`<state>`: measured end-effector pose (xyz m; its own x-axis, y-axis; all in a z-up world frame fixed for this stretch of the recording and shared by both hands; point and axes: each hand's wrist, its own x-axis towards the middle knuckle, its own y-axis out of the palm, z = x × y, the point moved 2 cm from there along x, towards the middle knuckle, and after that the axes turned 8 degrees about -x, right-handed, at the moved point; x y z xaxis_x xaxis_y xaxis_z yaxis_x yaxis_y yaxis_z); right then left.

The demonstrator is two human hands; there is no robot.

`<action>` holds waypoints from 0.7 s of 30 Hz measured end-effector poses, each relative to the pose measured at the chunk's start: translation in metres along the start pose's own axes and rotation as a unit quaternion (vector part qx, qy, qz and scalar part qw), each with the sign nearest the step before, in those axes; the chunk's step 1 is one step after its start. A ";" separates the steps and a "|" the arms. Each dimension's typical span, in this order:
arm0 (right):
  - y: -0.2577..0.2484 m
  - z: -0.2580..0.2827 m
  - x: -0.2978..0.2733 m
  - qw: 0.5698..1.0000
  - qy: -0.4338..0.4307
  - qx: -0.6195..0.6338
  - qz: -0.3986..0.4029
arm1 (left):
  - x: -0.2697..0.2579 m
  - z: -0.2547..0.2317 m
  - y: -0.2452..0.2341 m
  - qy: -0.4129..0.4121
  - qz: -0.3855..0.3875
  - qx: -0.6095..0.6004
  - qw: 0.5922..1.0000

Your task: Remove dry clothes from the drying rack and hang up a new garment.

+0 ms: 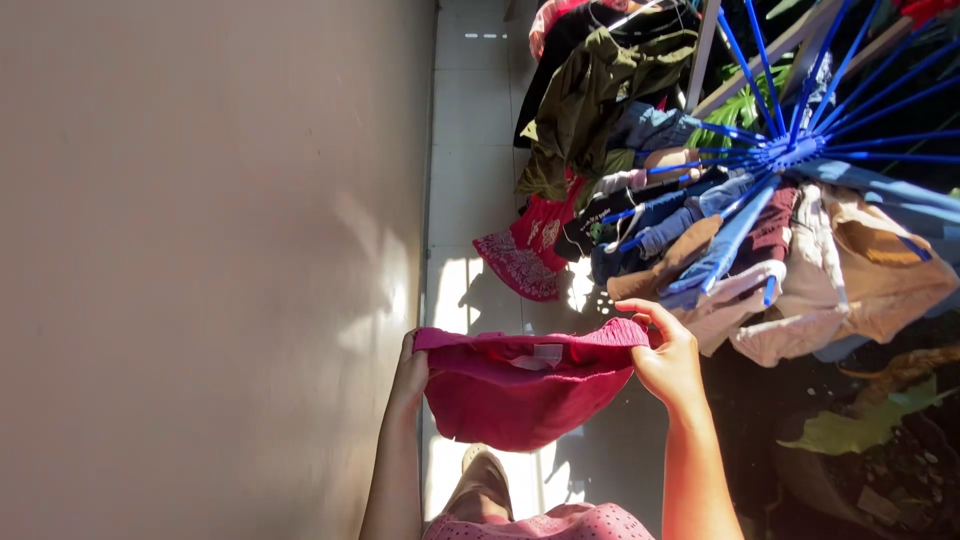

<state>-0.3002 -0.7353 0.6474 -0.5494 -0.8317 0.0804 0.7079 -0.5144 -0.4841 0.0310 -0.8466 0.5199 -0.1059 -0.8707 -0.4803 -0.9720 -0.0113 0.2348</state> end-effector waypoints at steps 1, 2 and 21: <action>0.006 0.014 0.016 1.000 -0.009 -0.003 -0.007 | 0.018 -0.011 0.001 0.026 0.003 0.013 1.000; 0.007 0.030 0.034 1.000 -0.009 -0.003 -0.009 | 0.037 -0.027 0.002 0.026 0.004 0.014 1.000; 0.096 0.074 0.357 0.975 -0.051 0.199 -0.086 | 0.340 -0.256 0.119 0.192 0.007 -0.059 0.980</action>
<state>-0.3956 -1.0967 0.6940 -0.6418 -0.7327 0.2264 0.7372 -0.6708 -0.0810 -0.0669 -1.2704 0.6010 -0.0101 -0.9917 -0.1283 -0.9378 -0.0352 0.3455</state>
